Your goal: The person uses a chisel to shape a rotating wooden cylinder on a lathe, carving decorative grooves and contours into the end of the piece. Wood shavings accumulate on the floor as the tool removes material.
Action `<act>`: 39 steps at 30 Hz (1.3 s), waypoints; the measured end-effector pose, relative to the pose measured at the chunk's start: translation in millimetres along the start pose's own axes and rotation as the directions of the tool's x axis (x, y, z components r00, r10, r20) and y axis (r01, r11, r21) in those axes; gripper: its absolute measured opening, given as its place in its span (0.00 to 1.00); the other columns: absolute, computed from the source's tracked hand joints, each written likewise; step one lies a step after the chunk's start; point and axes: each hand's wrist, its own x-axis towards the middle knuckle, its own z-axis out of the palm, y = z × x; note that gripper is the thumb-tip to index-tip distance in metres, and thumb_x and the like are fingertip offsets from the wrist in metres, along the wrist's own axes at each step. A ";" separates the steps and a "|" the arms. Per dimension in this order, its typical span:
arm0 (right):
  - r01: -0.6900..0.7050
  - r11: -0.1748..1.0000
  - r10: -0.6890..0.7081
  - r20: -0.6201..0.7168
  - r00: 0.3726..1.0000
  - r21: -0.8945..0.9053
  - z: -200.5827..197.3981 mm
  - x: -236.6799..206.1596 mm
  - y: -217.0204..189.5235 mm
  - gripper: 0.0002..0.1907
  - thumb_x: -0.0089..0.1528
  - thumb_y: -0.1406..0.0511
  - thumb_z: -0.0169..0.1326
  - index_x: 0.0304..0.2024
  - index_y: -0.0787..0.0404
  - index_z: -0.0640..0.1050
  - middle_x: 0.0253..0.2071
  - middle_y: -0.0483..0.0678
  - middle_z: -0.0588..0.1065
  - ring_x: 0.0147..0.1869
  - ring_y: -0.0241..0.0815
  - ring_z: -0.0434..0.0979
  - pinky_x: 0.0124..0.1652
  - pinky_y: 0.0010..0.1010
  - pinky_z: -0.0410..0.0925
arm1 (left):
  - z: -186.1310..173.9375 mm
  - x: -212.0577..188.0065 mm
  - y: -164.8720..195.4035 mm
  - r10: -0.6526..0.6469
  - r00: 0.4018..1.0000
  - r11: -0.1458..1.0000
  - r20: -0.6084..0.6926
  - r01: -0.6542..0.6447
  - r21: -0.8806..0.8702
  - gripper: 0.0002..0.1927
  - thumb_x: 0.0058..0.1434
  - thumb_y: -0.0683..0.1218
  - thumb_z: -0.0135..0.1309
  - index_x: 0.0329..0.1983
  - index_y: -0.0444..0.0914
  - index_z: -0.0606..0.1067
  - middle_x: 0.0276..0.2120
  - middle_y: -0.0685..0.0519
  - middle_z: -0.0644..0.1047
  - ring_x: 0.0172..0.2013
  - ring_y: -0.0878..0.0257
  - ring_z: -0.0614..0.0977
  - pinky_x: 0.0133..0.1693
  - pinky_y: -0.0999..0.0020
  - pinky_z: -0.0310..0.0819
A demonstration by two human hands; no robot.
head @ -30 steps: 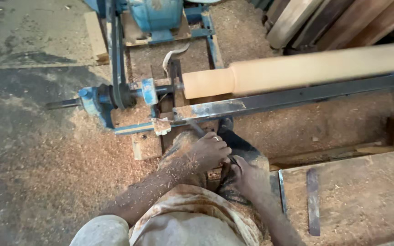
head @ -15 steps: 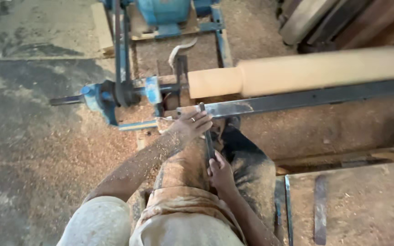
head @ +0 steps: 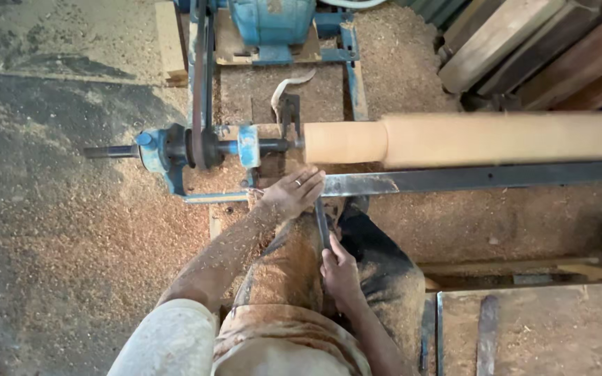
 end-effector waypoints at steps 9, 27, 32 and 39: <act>-0.093 0.994 0.095 0.036 0.995 -0.063 -3.4 -6.9 -23.4 0.28 0.68 0.64 0.46 0.72 0.54 0.66 0.18 0.39 0.61 0.18 0.29 0.58 0.18 0.24 0.57 | 11.5 -4.4 -3.8 -0.031 0.996 0.995 -0.081 0.023 -0.094 0.28 0.56 0.46 0.56 0.58 0.26 0.73 0.59 0.35 0.74 0.62 0.40 0.74 0.63 0.47 0.70; -0.068 0.987 0.070 0.003 0.998 -0.148 -6.3 -2.4 -19.4 0.28 0.68 0.64 0.49 0.72 0.56 0.68 0.21 0.37 0.64 0.21 0.27 0.59 0.22 0.23 0.56 | -9.4 -0.2 0.2 0.010 0.999 0.988 -0.034 -0.004 0.152 0.25 0.54 0.45 0.57 0.55 0.29 0.77 0.58 0.38 0.76 0.65 0.45 0.74 0.69 0.49 0.66; -0.066 0.983 0.066 -0.008 0.998 -0.171 -14.2 4.3 -22.2 0.28 0.67 0.65 0.50 0.71 0.57 0.68 0.22 0.37 0.67 0.23 0.28 0.62 0.23 0.24 0.59 | -6.9 -4.0 -1.4 0.018 1.000 0.978 -0.008 -0.016 0.208 0.26 0.57 0.46 0.58 0.59 0.33 0.74 0.64 0.39 0.72 0.69 0.47 0.69 0.71 0.50 0.61; 0.094 0.995 -0.096 -0.060 0.994 -0.039 25.5 -23.8 9.0 0.29 0.69 0.62 0.45 0.73 0.55 0.62 0.22 0.37 0.65 0.21 0.28 0.62 0.21 0.23 0.60 | 3.0 0.3 1.8 0.072 0.996 0.960 0.060 -0.086 0.268 0.31 0.61 0.46 0.56 0.68 0.35 0.68 0.69 0.47 0.70 0.71 0.55 0.68 0.73 0.62 0.60</act>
